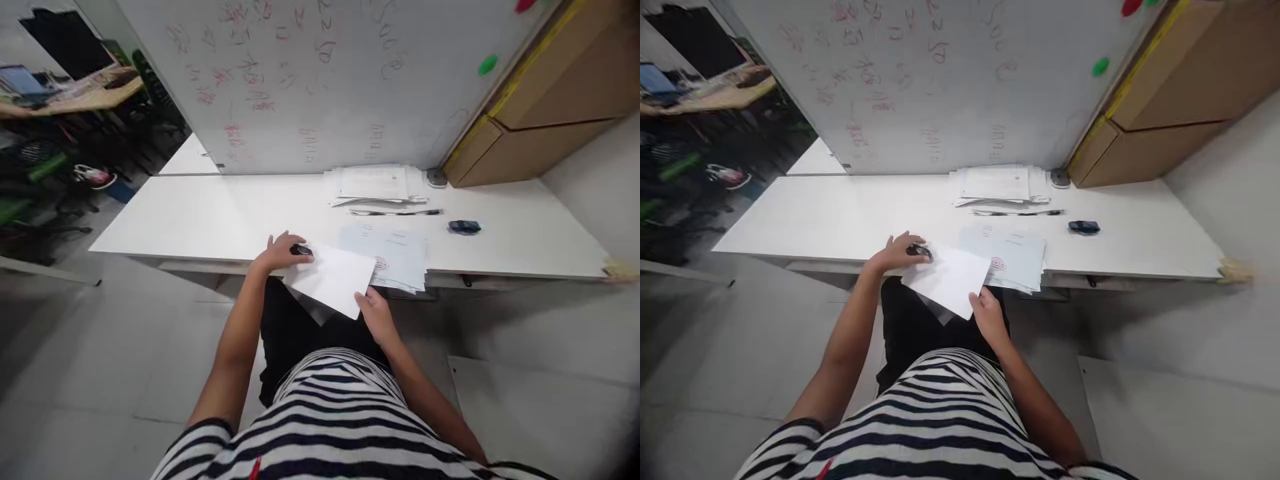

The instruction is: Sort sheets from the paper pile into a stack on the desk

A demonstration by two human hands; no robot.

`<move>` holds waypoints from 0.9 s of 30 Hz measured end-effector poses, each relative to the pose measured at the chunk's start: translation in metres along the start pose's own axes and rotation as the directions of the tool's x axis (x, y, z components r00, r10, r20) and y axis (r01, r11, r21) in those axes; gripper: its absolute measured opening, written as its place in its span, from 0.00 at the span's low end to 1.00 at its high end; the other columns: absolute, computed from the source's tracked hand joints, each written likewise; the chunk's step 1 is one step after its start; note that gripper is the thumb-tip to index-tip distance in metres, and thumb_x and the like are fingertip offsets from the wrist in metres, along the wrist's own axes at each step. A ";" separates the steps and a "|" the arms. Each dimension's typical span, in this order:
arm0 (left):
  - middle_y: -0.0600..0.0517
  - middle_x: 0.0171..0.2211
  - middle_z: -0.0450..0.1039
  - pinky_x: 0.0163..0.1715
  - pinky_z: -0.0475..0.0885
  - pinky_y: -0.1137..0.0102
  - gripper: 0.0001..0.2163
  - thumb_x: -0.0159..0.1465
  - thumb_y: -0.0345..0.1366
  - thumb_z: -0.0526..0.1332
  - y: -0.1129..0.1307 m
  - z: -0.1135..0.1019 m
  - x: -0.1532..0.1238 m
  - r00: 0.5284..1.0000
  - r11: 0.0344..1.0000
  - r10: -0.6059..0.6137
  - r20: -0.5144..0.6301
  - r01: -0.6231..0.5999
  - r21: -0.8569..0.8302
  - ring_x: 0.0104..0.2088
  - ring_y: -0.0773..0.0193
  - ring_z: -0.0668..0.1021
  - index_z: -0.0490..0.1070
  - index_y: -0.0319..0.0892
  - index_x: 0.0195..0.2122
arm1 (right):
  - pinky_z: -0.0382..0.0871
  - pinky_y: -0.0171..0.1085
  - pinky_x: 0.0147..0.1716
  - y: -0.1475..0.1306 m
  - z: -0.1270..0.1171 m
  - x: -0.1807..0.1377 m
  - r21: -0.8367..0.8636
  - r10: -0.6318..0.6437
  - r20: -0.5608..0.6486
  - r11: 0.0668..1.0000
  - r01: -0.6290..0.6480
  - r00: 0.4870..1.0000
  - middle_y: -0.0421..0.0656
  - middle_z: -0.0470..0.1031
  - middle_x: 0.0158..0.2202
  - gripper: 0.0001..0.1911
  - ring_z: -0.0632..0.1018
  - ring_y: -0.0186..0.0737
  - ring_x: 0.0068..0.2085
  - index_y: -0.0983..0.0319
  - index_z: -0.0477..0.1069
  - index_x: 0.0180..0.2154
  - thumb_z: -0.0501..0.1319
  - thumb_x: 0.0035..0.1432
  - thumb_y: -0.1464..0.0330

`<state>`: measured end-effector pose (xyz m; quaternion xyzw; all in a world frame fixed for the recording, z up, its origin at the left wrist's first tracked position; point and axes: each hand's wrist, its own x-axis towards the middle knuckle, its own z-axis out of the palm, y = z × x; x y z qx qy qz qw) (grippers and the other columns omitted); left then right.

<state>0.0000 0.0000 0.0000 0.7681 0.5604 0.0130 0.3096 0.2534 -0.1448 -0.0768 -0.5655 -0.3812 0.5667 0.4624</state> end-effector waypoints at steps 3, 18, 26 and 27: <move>0.55 0.63 0.61 0.64 0.36 0.44 0.25 0.63 0.60 0.44 0.010 0.002 0.025 0.973 0.997 -0.072 -0.218 0.064 -0.040 0.68 0.50 0.51 0.67 0.54 0.52 | 0.71 0.40 0.40 0.003 -0.003 -0.003 0.006 0.033 0.040 0.999 -0.034 0.999 0.47 0.80 0.41 0.24 0.79 0.46 0.39 0.63 0.72 0.48 0.61 0.55 0.54; 0.44 0.57 0.67 0.63 0.33 0.41 0.22 0.68 0.50 0.45 0.001 0.047 0.053 0.830 0.926 0.191 -0.524 0.025 0.377 0.66 0.46 0.54 0.72 0.45 0.48 | 0.68 0.36 0.31 0.006 0.031 -0.012 -0.305 -0.167 0.022 0.938 0.166 0.986 0.39 0.74 0.25 0.20 0.74 0.40 0.30 0.61 0.72 0.45 0.54 0.61 0.54; 0.44 0.57 0.67 0.62 0.41 0.41 0.22 0.67 0.51 0.45 -0.001 0.047 0.058 0.856 0.933 0.107 -0.505 0.090 0.350 0.65 0.45 0.55 0.70 0.45 0.51 | 0.67 0.35 0.30 0.005 0.033 -0.013 -0.343 -0.200 0.026 0.919 0.196 0.979 0.40 0.73 0.26 0.20 0.73 0.39 0.29 0.61 0.71 0.45 0.53 0.61 0.54; 0.44 0.57 0.68 0.62 0.40 0.41 0.22 0.67 0.50 0.45 -0.001 0.047 0.059 0.862 0.932 0.102 -0.496 0.092 0.350 0.65 0.45 0.55 0.70 0.45 0.51 | 0.67 0.35 0.30 0.005 0.033 -0.013 -0.348 -0.202 0.025 0.916 0.197 0.979 0.40 0.73 0.26 0.20 0.73 0.39 0.29 0.61 0.71 0.45 0.53 0.61 0.54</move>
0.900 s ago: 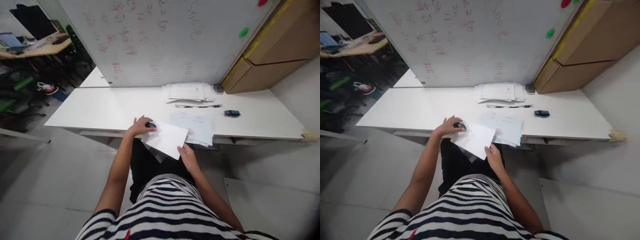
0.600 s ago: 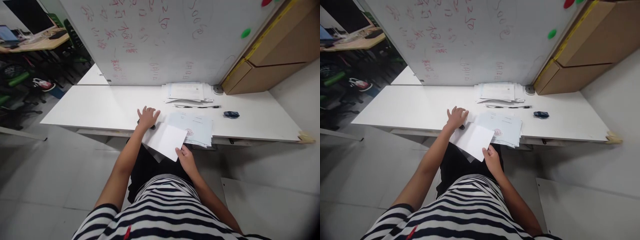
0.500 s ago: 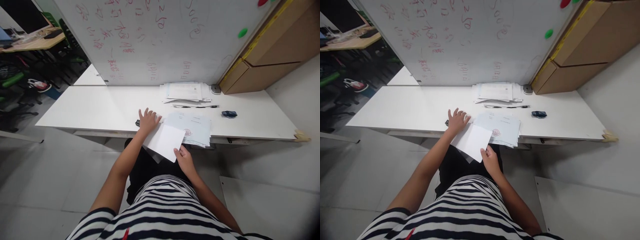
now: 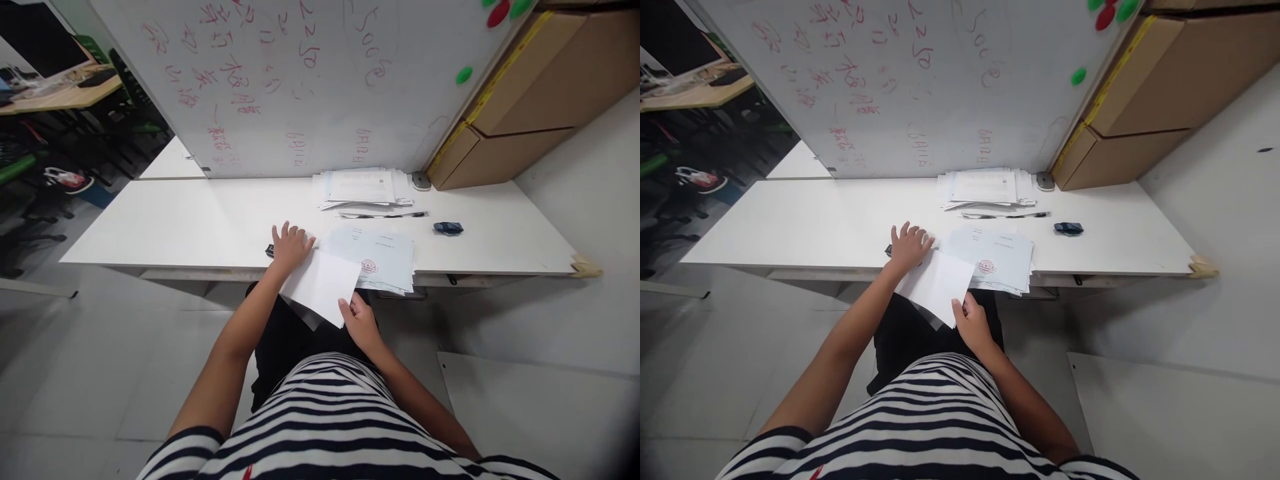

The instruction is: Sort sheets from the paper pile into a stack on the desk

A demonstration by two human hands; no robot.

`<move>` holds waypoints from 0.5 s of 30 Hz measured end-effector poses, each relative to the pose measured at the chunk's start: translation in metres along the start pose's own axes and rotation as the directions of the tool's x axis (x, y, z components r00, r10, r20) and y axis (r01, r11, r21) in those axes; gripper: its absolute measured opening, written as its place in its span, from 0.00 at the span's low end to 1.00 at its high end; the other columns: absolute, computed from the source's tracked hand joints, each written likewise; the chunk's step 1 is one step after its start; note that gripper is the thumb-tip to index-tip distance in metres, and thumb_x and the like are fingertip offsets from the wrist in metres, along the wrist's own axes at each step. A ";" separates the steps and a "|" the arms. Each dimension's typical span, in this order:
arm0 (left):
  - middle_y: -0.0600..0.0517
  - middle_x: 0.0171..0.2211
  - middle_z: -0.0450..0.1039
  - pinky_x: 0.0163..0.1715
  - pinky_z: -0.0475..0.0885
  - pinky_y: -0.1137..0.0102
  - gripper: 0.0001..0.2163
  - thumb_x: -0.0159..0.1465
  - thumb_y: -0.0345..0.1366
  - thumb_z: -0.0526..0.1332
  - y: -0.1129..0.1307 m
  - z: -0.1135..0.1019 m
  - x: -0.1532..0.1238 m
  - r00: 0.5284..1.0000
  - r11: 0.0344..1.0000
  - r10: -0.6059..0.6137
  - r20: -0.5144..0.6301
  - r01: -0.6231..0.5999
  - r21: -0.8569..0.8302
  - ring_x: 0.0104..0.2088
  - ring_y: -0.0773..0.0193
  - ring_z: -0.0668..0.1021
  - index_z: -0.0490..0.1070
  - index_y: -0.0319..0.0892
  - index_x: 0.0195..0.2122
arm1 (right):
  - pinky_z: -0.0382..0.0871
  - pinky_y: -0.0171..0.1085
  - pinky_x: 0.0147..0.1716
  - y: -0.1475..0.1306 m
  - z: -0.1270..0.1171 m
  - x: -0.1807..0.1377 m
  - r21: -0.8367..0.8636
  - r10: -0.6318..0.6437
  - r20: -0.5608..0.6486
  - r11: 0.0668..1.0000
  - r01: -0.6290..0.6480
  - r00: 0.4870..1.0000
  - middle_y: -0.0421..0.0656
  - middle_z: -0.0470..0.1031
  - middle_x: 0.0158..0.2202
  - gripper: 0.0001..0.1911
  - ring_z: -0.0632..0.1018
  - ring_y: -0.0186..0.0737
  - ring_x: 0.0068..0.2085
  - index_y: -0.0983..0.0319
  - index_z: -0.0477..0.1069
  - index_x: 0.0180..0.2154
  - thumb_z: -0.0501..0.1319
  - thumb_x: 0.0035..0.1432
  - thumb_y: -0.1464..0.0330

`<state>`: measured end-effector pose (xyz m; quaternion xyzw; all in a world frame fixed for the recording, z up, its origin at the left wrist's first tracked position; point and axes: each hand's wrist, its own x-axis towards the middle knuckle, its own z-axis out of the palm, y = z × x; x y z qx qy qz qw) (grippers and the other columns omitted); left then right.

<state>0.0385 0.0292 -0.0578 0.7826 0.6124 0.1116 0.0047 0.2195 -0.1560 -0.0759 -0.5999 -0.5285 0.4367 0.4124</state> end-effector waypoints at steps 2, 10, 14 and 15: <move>0.44 0.57 0.68 0.63 0.40 0.41 0.22 0.68 0.50 0.45 0.000 0.000 0.001 1.000 1.000 -0.002 0.014 0.002 0.002 0.65 0.46 0.55 0.71 0.45 0.51 | 0.67 0.35 0.29 0.000 0.000 -0.001 -0.005 0.003 -0.012 1.000 -0.003 1.000 0.40 0.74 0.26 0.20 0.73 0.39 0.29 0.61 0.72 0.45 0.53 0.61 0.54; 0.44 0.56 0.68 0.63 0.40 0.43 0.22 0.67 0.50 0.45 0.000 0.000 0.000 1.000 1.000 -0.012 0.018 0.012 -0.011 0.65 0.46 0.56 0.71 0.46 0.51 | 0.67 0.35 0.31 0.001 0.002 -0.003 -0.032 -0.005 -0.015 0.999 0.005 1.000 0.38 0.71 0.24 0.20 0.73 0.39 0.29 0.61 0.71 0.45 0.52 0.62 0.54; 0.45 0.54 0.71 0.62 0.45 0.44 0.20 0.66 0.51 0.48 -0.001 -0.005 0.002 1.000 0.994 -0.028 0.008 0.029 -0.109 0.63 0.46 0.60 0.72 0.46 0.48 | 0.67 0.36 0.32 0.001 0.001 -0.003 -0.049 -0.008 -0.012 0.999 0.007 1.000 0.39 0.72 0.25 0.19 0.73 0.40 0.30 0.61 0.70 0.45 0.52 0.62 0.55; 0.45 0.52 0.72 0.61 0.50 0.46 0.21 0.67 0.51 0.48 -0.002 -0.008 0.002 0.999 0.984 -0.039 0.007 0.040 -0.172 0.61 0.46 0.64 0.73 0.46 0.47 | 0.67 0.36 0.33 0.000 0.000 -0.003 -0.056 -0.009 -0.013 0.998 0.008 1.000 0.39 0.73 0.26 0.19 0.74 0.40 0.31 0.61 0.71 0.44 0.52 0.62 0.55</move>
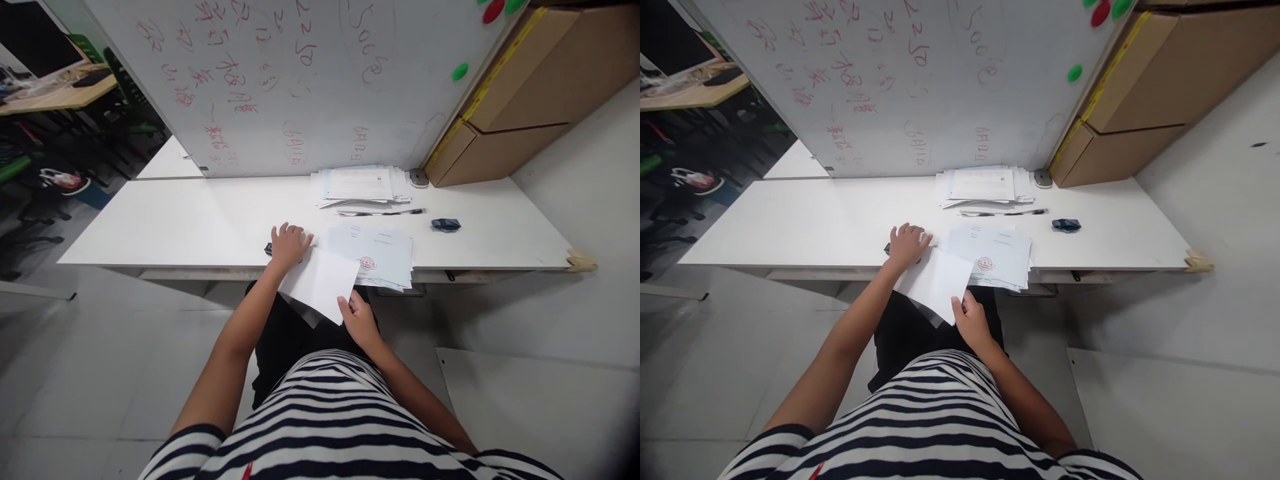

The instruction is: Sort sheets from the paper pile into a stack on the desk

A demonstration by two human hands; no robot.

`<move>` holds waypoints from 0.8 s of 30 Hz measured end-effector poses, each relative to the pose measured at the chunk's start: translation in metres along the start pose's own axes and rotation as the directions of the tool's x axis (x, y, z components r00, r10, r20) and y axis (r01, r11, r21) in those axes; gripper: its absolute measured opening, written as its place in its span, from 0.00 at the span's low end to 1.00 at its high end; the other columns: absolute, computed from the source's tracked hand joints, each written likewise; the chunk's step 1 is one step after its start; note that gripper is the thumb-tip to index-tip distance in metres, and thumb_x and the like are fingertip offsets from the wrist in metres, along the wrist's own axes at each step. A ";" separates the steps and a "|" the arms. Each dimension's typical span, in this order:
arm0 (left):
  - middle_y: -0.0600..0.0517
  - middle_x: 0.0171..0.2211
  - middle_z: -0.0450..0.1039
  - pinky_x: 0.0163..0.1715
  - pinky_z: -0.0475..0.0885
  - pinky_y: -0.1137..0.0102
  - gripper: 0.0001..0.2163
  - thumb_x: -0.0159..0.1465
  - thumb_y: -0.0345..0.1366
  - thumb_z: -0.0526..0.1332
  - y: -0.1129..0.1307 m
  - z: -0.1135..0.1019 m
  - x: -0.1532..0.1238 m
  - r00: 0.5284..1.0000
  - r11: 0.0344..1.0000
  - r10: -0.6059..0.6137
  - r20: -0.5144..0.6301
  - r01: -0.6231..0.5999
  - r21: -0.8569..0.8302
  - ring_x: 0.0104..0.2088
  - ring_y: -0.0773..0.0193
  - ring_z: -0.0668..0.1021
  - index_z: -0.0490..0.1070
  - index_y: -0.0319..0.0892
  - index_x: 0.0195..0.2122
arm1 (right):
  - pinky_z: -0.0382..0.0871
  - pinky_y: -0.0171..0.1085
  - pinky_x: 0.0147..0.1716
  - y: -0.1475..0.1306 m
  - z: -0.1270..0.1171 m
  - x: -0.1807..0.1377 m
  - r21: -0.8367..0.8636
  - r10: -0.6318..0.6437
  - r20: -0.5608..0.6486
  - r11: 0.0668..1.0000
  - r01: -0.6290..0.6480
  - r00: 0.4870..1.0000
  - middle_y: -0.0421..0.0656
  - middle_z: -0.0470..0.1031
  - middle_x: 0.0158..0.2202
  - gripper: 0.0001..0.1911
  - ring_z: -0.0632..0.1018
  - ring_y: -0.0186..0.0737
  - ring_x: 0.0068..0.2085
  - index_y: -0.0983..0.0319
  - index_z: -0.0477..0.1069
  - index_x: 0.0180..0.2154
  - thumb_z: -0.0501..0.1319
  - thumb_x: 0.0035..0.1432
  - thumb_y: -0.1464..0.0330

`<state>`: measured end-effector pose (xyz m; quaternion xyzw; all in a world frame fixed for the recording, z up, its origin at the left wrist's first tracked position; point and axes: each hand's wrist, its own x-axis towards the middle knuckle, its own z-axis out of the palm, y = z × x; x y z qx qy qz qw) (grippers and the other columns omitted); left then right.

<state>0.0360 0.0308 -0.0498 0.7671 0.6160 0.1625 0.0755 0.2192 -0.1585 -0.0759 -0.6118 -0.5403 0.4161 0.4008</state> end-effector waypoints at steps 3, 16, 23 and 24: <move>0.48 0.48 0.75 0.54 0.64 0.59 0.23 0.69 0.50 0.41 -0.004 -0.013 -0.004 0.996 0.966 -0.041 -0.077 0.020 -0.259 0.52 0.55 0.73 0.72 0.46 0.46 | 0.68 0.37 0.36 -0.001 -0.003 0.001 0.016 0.009 -0.011 1.000 -0.009 1.000 0.41 0.75 0.28 0.19 0.75 0.41 0.34 0.62 0.71 0.44 0.52 0.62 0.55; 0.49 0.26 0.75 0.47 0.63 0.61 0.27 0.70 0.45 0.38 -0.059 -0.009 -0.025 0.997 0.999 0.030 -0.069 -0.031 -0.016 0.34 0.59 0.76 0.70 0.45 0.23 | 0.71 0.42 0.37 -0.017 -0.030 0.018 0.431 0.169 -0.039 0.892 -0.136 0.985 0.46 0.80 0.36 0.25 0.78 0.45 0.35 0.64 0.74 0.46 0.63 0.53 0.54; 0.47 0.28 0.74 0.36 0.61 0.63 0.26 0.71 0.44 0.36 -0.054 0.008 -0.020 0.970 0.992 -0.106 -0.218 0.118 0.044 0.34 0.57 0.73 0.69 0.44 0.24 | 0.66 0.36 0.33 -0.023 -0.082 0.015 0.103 0.018 -0.519 0.994 0.042 0.855 0.42 0.75 0.28 0.20 0.73 0.39 0.31 0.64 0.73 0.34 0.60 0.55 0.52; 0.47 0.28 0.74 0.36 0.60 0.63 0.26 0.71 0.44 0.36 -0.053 0.010 -0.020 0.967 0.991 -0.114 -0.227 0.127 0.044 0.34 0.57 0.73 0.69 0.44 0.24 | 0.65 0.35 0.32 -0.020 -0.086 0.015 0.010 -0.019 -0.598 0.999 0.031 0.802 0.41 0.73 0.26 0.20 0.71 0.38 0.30 0.63 0.71 0.31 0.59 0.55 0.51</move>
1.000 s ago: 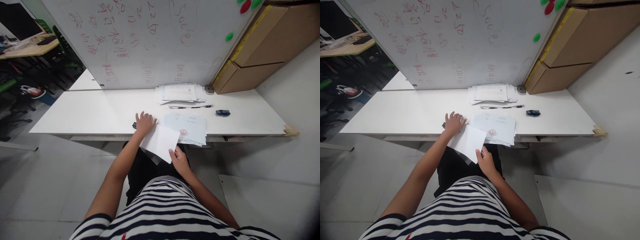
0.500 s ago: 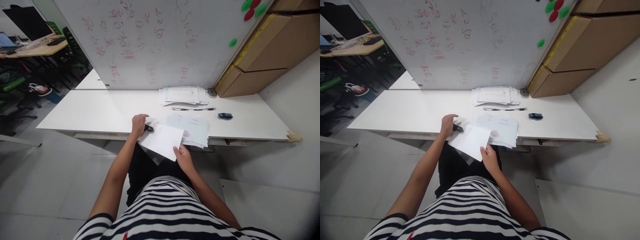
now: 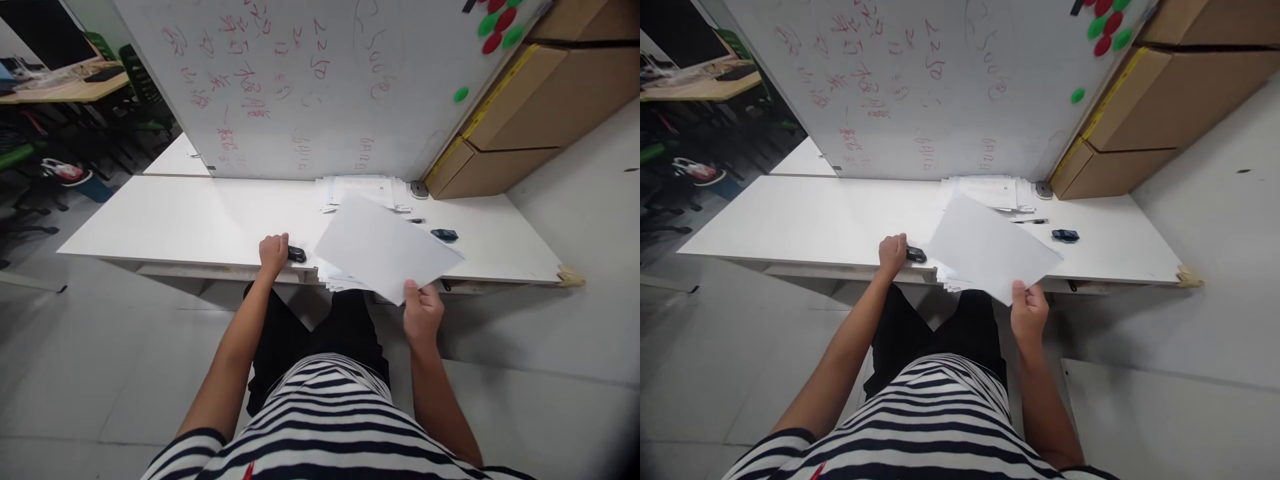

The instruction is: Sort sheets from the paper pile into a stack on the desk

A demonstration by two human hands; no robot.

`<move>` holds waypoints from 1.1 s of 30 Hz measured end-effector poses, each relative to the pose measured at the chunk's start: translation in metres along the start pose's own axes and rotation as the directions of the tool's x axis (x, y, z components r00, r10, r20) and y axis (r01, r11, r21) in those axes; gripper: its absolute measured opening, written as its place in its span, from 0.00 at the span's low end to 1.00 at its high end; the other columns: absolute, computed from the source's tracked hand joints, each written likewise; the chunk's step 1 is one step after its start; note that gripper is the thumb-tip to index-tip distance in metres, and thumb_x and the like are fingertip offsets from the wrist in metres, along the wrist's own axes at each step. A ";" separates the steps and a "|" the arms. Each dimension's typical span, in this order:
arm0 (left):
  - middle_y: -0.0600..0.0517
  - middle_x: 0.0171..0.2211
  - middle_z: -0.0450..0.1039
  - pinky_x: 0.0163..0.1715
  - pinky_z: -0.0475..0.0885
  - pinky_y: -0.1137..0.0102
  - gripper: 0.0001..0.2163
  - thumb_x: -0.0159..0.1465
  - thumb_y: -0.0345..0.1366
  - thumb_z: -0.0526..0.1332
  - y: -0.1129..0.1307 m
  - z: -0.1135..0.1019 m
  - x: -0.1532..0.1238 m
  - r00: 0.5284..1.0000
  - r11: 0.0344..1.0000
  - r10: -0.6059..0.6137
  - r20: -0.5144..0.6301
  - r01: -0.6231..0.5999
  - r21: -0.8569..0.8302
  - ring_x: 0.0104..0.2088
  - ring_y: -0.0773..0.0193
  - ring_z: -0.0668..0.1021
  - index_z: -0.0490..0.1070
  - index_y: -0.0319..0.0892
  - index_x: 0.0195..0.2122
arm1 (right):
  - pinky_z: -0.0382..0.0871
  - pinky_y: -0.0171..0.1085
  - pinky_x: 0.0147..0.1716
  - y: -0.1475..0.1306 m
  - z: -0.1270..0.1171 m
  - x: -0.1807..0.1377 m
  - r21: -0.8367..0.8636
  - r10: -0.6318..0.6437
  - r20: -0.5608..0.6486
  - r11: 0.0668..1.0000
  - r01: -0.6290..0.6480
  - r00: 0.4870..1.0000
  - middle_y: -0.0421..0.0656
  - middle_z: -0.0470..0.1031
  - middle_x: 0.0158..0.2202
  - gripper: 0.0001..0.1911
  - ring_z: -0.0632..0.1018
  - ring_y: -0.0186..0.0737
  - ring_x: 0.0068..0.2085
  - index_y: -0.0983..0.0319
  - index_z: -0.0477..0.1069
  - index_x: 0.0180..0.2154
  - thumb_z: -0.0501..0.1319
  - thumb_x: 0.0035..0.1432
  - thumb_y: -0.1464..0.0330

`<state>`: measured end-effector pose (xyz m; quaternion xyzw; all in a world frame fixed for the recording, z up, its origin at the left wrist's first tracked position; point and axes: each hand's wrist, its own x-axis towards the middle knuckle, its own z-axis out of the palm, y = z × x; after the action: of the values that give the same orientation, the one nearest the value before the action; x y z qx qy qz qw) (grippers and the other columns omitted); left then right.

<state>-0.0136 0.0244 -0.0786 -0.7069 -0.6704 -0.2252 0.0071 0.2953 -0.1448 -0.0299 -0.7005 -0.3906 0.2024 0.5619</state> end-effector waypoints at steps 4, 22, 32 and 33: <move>0.47 0.27 0.73 0.35 0.59 0.63 0.26 0.71 0.44 0.37 0.001 -0.001 -0.003 1.000 1.000 0.001 -0.015 -0.001 -0.003 0.34 0.57 0.73 0.68 0.45 0.24 | 0.63 0.35 0.31 0.017 -0.005 0.007 -0.223 -0.108 -0.109 0.972 0.081 0.988 0.41 0.70 0.23 0.22 0.70 0.39 0.28 0.63 0.69 0.27 0.55 0.58 0.51; 0.48 0.24 0.69 0.32 0.56 0.64 0.21 0.70 0.40 0.41 0.002 0.002 -0.003 0.996 0.995 0.010 -0.094 -0.001 0.095 0.31 0.59 0.71 0.62 0.44 0.21 | 0.59 0.33 0.28 0.028 0.009 0.001 -0.168 -0.088 0.140 0.980 0.111 0.986 0.37 0.65 0.22 0.20 0.66 0.34 0.27 0.61 0.66 0.27 0.55 0.60 0.53; 0.47 0.25 0.69 0.36 0.59 0.63 0.21 0.70 0.40 0.41 0.000 0.005 -0.004 0.996 0.999 -0.014 -0.086 0.018 0.039 0.33 0.57 0.72 0.62 0.44 0.22 | 0.69 0.40 0.36 0.028 0.011 0.042 0.075 0.040 0.253 0.995 -0.061 0.967 0.47 0.78 0.39 0.26 0.77 0.44 0.36 0.63 0.70 0.50 0.58 0.57 0.52; 0.46 0.25 0.70 0.37 0.60 0.62 0.21 0.70 0.40 0.41 0.000 0.005 -0.003 0.996 0.999 -0.022 -0.082 0.025 0.033 0.34 0.57 0.72 0.63 0.44 0.22 | 0.69 0.41 0.36 0.028 0.011 0.048 -0.030 0.051 0.235 0.999 -0.045 0.971 0.49 0.78 0.39 0.28 0.77 0.46 0.37 0.64 0.69 0.52 0.57 0.57 0.52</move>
<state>-0.0117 0.0226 -0.0841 -0.6890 -0.6816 -0.2426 0.0437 0.3258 -0.1022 -0.0519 -0.6877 -0.4400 0.2927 0.4979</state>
